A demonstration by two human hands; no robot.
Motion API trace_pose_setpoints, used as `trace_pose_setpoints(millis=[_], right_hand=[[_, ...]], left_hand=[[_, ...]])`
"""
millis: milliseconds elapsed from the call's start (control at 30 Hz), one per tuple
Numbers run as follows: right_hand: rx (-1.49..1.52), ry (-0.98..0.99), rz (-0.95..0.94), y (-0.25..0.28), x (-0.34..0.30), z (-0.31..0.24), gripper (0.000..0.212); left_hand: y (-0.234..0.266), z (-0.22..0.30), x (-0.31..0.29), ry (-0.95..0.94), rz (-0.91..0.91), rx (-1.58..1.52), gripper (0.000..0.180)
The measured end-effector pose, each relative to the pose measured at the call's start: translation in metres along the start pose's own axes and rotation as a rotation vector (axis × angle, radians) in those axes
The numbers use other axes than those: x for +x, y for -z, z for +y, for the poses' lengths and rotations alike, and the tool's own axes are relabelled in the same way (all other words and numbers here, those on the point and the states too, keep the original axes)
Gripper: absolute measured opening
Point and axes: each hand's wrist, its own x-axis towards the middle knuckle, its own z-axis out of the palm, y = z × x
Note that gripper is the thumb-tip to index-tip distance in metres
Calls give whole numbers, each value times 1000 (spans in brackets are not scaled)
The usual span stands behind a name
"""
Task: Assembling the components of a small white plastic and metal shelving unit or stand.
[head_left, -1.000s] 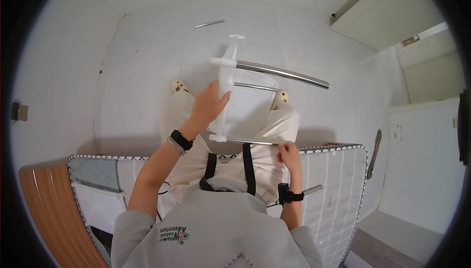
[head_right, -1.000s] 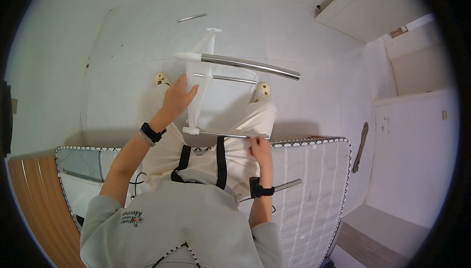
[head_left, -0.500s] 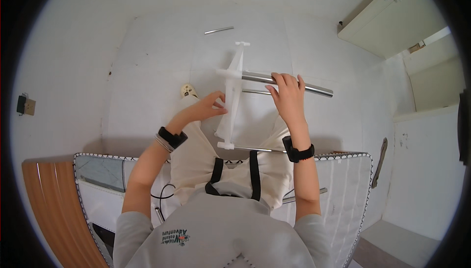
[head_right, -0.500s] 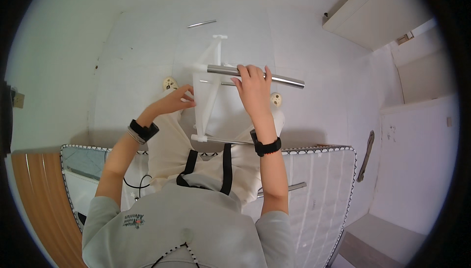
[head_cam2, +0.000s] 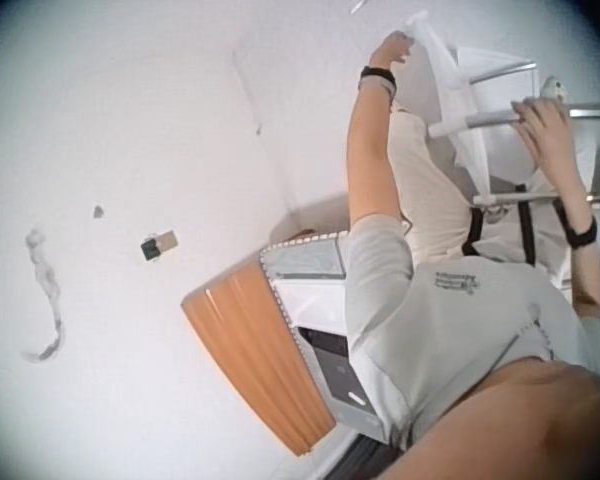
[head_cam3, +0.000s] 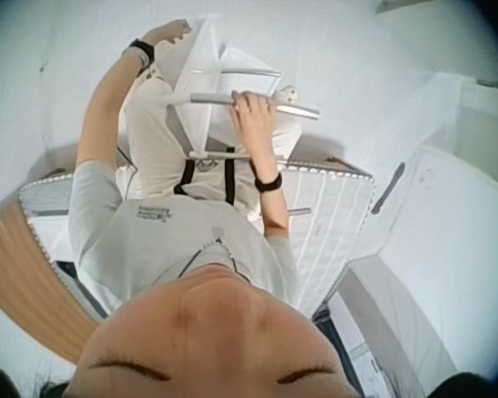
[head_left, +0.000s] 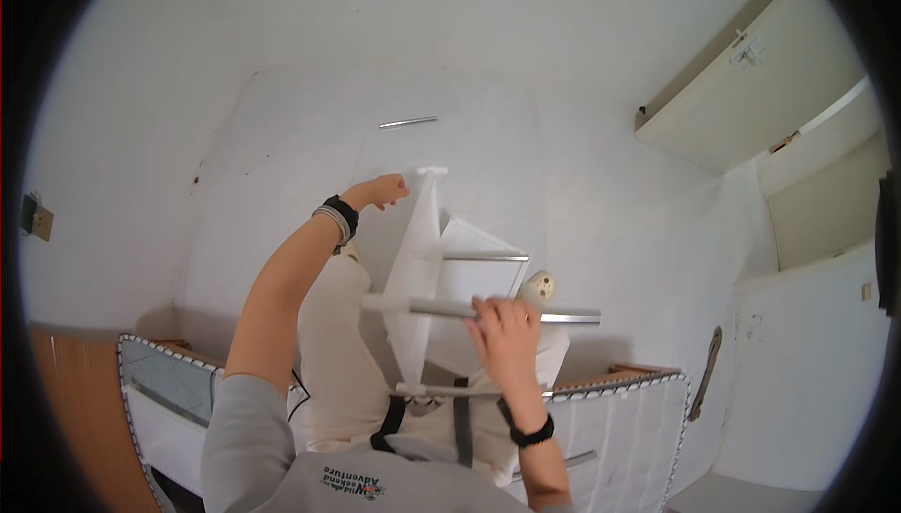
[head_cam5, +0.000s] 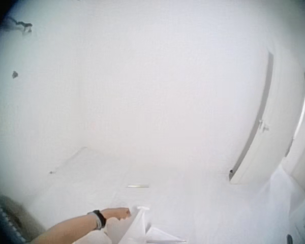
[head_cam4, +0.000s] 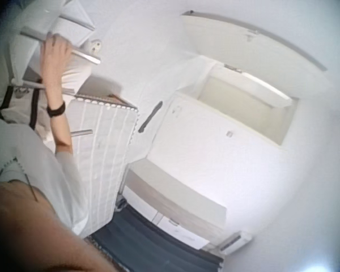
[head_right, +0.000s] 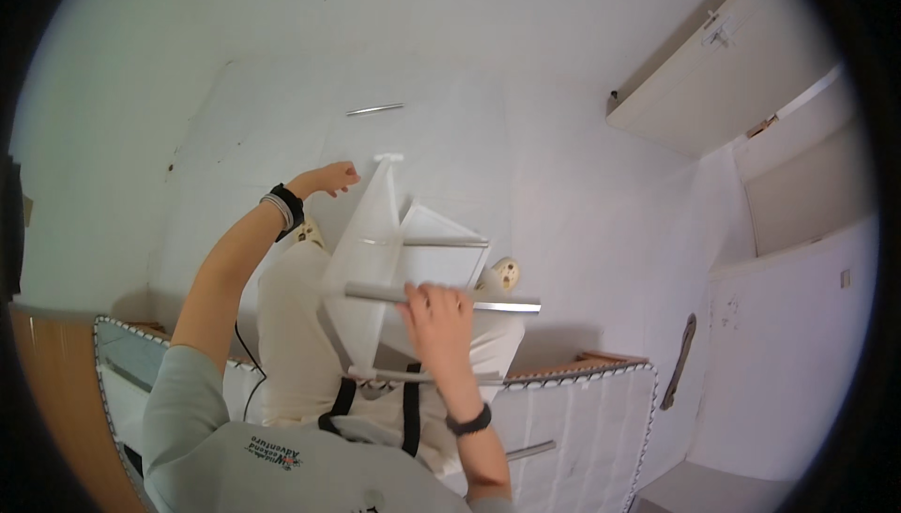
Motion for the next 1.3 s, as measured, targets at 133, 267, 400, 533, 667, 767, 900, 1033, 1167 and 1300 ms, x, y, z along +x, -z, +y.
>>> trace_pose_setpoints(millis=[133,267,400,533,667,767,900,1033,1167,1300], right_hand=[[-24,-36,-112,2,-12,1,34],[-56,-24,-184,1,-5,-7,35],[-99,-64,-230,3,-5,-4,37],[-49,-19,-256,-1,-9,-3,36],[-44,22,-281,0,-7,-12,32],[3,64,-384,11,-18,-10,29],[-23,90,-245,30,-28,-27,28],[-77,128,-157,48,-36,-35,26],[-113,170,-122,55,-42,-29,28],[-38,82,-82,34,-57,9,21]], left_hand=[[-19,5,52,23,10,111,51],[-20,-58,118,-107,173,322,64],[-33,-44,145,-158,118,108,65],[-38,-18,145,32,101,-101,68],[-31,-65,155,20,133,29,69],[-25,-34,134,64,84,-118,66],[17,-10,98,-9,194,-129,60],[75,21,59,-117,324,-84,55],[131,42,1,-132,494,-15,50],[150,79,-69,-133,555,-11,46]])
